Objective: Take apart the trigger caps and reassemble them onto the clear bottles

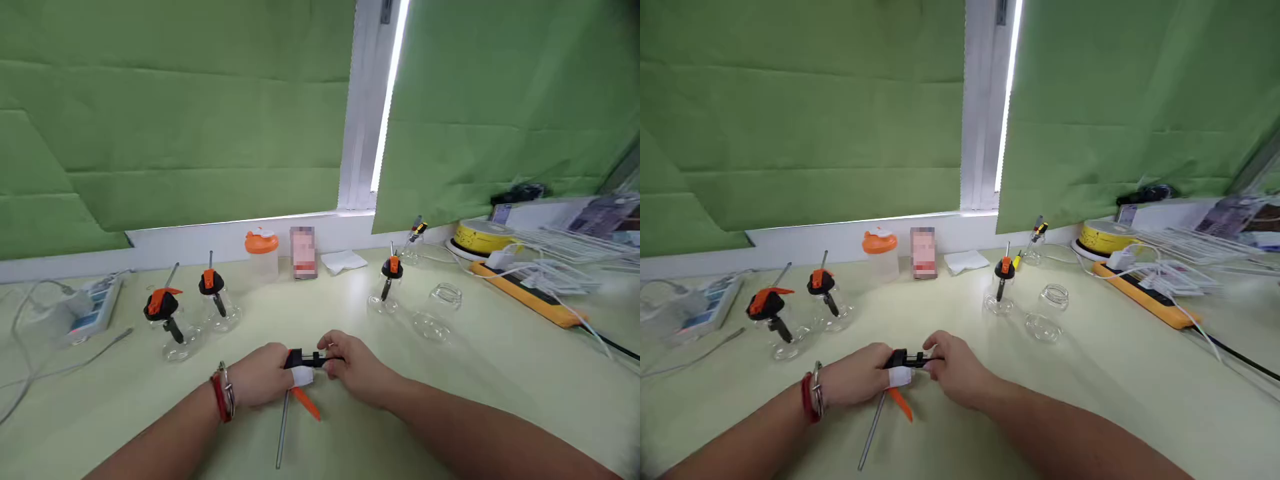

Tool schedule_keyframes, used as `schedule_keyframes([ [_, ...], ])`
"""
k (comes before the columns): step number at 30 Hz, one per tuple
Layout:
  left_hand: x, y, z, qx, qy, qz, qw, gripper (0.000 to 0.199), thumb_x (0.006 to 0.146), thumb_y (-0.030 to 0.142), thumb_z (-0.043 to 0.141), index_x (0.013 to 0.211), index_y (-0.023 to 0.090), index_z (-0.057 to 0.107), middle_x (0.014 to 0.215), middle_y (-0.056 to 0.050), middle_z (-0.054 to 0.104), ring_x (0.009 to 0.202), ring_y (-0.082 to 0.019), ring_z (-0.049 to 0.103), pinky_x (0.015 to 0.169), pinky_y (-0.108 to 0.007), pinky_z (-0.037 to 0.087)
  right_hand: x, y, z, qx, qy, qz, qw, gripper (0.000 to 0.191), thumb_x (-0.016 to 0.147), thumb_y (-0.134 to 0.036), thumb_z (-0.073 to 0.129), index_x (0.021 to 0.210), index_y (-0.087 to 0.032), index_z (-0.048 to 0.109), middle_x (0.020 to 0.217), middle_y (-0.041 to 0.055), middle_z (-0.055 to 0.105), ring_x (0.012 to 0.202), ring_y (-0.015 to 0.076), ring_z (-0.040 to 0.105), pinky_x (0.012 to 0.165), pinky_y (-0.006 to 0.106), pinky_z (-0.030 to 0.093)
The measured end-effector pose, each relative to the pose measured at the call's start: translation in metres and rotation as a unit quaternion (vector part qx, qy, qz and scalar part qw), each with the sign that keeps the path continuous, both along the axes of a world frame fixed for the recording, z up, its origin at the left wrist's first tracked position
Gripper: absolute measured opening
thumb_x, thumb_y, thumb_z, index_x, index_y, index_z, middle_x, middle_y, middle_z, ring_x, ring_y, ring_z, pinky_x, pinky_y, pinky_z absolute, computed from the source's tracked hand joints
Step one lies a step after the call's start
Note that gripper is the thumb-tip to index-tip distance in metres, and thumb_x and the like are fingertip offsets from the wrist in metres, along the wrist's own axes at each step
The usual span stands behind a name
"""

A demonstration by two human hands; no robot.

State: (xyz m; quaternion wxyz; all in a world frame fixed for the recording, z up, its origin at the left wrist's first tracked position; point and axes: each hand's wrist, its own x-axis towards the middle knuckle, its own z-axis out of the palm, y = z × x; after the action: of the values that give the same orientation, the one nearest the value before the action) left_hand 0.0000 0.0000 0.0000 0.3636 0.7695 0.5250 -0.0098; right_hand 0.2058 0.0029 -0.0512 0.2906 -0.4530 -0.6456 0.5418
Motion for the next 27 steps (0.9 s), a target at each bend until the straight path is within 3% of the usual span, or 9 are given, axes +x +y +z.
schedule_keyframes([
  [11, 0.009, -0.004, 0.001, 0.017, 0.005, 0.006, 1.000, 0.041, 0.077, 0.057, 0.048, 0.062, 0.020, 0.040, 0.057, 0.005, 0.037, 0.050, -0.010, 0.032, 0.046, -0.023, 0.025, -0.003, -0.009, 0.009, 0.016, -0.052, 0.003, 0.999, 0.021, 0.076, -0.007, 0.047, 0.092, -0.020, 0.052, 0.070, -0.0026, 0.052, 0.059, 0.0106, 0.040, 0.056, 0.024, 0.032],
  [18, 0.008, -0.004, 0.000, 0.026, -0.023, 0.000, 0.999, 0.042, 0.076, 0.058, 0.048, 0.063, 0.020, 0.038, 0.057, 0.005, 0.034, 0.051, -0.010, 0.031, 0.045, -0.023, 0.024, -0.002, -0.011, 0.010, 0.039, -0.060, -0.015, 0.997, 0.020, 0.074, -0.008, 0.050, 0.088, -0.022, 0.043, 0.070, -0.0041, 0.052, 0.062, 0.0112, 0.040, 0.054, 0.023, 0.031],
  [27, 0.006, -0.006, 0.002, 0.009, -0.016, 0.006, 1.000, 0.042, 0.077, 0.059, 0.047, 0.062, 0.021, 0.038, 0.057, 0.005, 0.032, 0.050, -0.010, 0.029, 0.044, -0.023, 0.023, -0.002, -0.010, 0.011, 0.035, -0.055, -0.003, 0.998, 0.018, 0.075, -0.010, 0.050, 0.086, -0.022, 0.043, 0.069, -0.0045, 0.050, 0.060, 0.0106, 0.037, 0.052, 0.023, 0.030],
])
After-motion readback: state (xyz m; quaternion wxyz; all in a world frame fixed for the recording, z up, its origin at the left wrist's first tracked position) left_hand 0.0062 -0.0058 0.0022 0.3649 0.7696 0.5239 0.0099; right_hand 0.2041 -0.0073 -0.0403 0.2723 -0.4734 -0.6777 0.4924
